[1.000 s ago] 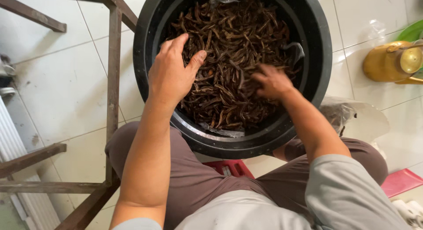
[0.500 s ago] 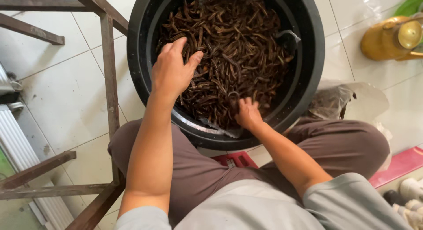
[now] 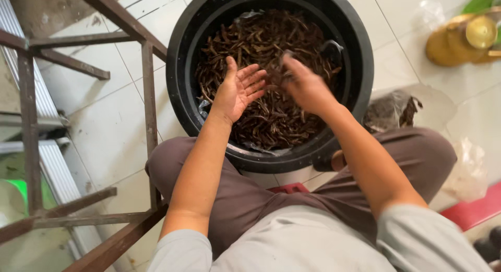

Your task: The person sorts dried food items in a large black bin by hand, picking up small bundles and placing them into a separate clear plastic bag.

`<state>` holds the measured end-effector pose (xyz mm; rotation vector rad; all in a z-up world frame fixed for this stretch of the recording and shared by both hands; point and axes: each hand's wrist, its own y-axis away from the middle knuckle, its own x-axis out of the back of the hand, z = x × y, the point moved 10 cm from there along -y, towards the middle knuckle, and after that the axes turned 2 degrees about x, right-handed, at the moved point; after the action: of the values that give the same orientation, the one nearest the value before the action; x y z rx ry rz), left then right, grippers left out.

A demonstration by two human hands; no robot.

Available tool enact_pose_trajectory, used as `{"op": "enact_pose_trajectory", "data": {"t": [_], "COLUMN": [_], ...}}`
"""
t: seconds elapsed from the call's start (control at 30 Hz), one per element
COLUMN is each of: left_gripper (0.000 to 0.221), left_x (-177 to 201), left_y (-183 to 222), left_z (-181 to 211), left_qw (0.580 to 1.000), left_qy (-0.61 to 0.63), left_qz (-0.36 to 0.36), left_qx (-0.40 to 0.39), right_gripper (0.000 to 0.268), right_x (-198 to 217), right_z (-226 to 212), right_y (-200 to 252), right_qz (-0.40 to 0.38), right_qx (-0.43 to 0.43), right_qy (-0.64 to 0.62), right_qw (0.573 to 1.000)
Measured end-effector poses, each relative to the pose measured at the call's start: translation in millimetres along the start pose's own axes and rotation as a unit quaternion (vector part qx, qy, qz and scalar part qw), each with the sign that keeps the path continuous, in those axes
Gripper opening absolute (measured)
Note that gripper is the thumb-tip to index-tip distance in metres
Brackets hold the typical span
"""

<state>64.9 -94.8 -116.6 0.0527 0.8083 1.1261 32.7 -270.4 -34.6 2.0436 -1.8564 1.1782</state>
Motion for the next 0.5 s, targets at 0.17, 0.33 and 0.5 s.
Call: {"op": "enact_pose_trajectory", "data": {"t": [0.17, 0.33, 0.5], "left_gripper": [0.102, 0.097, 0.104], "left_x": [19, 36, 34], "left_y": [-2, -5, 24], "left_z": [-22, -37, -42], "left_qw": [0.996, 0.988, 0.951], "left_qy": [-0.043, -0.083, -0.192], "left_qz": [0.073, 0.126, 0.212], "left_qx": [-0.018, -0.036, -0.113], "right_gripper": [0.029, 0.019, 0.035], "right_x": [-54, -70, 82], "right_z": [29, -28, -100], "right_y": [38, 45, 38], "right_qz": [-0.082, -0.158, 0.150], "right_qx": [-0.109, -0.013, 0.054], "right_qy": [0.078, 0.087, 0.122], "right_qw": [0.988, 0.983, 0.980]}}
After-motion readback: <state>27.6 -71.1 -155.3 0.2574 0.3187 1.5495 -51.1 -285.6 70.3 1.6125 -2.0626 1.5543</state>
